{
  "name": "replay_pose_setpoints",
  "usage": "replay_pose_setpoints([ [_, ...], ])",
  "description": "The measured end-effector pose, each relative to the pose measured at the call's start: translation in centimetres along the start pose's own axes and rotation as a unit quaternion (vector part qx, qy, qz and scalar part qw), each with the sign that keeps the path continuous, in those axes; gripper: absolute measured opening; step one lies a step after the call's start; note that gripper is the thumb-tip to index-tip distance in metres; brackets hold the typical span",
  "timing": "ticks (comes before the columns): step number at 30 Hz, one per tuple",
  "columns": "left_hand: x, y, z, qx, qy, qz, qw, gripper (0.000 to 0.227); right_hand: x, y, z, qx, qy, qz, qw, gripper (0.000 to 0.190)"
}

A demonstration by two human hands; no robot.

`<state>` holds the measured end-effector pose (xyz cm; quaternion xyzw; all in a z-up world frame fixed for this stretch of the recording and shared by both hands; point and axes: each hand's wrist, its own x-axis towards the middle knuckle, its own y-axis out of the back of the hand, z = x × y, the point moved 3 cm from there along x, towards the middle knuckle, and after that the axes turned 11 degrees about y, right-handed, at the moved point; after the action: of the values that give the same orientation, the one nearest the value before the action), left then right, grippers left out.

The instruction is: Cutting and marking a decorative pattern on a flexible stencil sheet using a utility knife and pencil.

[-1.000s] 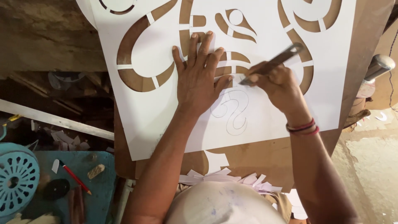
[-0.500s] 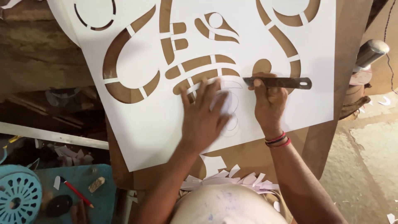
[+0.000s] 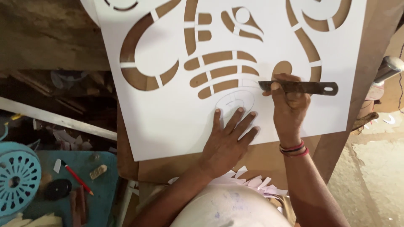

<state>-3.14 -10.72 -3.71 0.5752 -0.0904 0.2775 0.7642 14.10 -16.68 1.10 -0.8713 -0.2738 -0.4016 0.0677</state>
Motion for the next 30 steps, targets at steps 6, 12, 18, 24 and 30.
replay_pose_setpoints([
  [6,0.2,0.8,-2.2,0.005,0.021,0.08,0.997,0.042,0.9,-0.6,-1.5,0.05,-0.004,-0.029,0.998,0.013],
  [12,0.6,2.8,-4.5,0.011,0.073,0.082,0.994,0.047,2.4,-2.6,-1.4,0.018,0.01,-0.092,0.996,0.013],
  [18,3.9,4.7,-7.4,0.028,0.116,0.139,0.983,0.063,6.2,-3.1,-0.8,-0.08,0.072,-0.19,0.976,0.009],
  [24,4.6,4.1,-7.7,0.039,0.134,0.144,0.98,0.069,8.5,-3.9,-1.8,-0.116,0.179,-0.318,0.924,0.009],
  [30,4.4,4.0,-7.9,0.036,0.133,0.142,0.98,0.07,8.6,-4.5,-1.8,-0.144,0.169,-0.351,0.91,0.008],
])
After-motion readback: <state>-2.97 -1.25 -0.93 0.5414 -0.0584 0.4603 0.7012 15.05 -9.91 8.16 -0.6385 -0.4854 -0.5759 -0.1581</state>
